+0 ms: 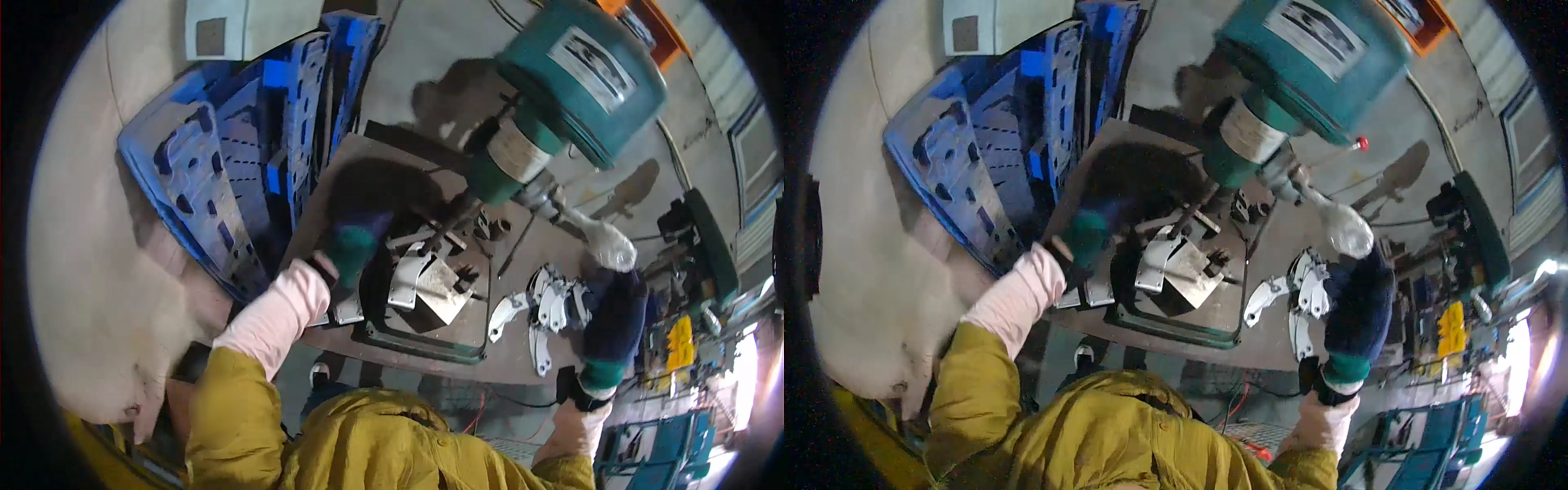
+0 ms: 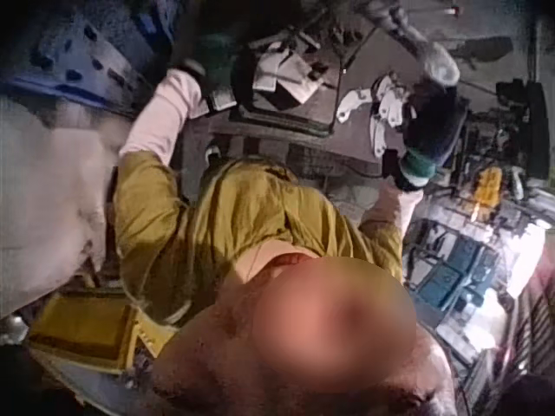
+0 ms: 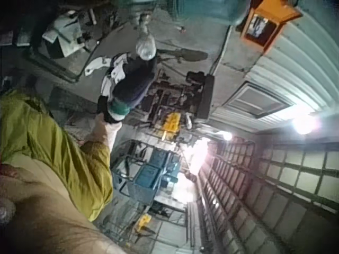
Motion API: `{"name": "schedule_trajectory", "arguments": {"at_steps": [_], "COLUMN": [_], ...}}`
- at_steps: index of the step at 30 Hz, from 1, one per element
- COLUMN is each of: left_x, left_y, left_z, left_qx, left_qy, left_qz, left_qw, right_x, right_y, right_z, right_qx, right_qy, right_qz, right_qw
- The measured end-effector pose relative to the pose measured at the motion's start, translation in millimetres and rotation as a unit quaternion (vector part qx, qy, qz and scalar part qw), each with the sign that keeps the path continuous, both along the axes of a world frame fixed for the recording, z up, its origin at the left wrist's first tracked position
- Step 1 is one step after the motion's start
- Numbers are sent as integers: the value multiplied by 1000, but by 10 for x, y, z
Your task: Operates a drill press fixture to drill holes in metal plates and cleans the area with an air nozzle.
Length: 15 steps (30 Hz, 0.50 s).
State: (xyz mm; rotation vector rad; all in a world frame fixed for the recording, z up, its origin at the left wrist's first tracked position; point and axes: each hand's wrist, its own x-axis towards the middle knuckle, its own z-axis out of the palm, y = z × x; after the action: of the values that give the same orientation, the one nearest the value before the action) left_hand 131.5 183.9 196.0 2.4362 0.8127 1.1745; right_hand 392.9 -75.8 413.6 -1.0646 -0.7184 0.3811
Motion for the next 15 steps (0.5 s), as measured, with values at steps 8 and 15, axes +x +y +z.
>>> {"name": "schedule_trajectory", "arguments": {"at_steps": [8,15], "left_x": [1161,1698], "left_y": [1356,1292], "left_z": [1523,2046], "left_qx": [247,-191], "left_qy": [-255,-145], "left_qz": [-65,-210], "left_qw": [932,948], "right_x": [-554,-659], "right_y": [456,778], "right_z": [355,431], "right_qx": [-82,-52], "right_qy": [-456,-351], "right_qz": [-157,-114], "right_qw": [872,928]}}
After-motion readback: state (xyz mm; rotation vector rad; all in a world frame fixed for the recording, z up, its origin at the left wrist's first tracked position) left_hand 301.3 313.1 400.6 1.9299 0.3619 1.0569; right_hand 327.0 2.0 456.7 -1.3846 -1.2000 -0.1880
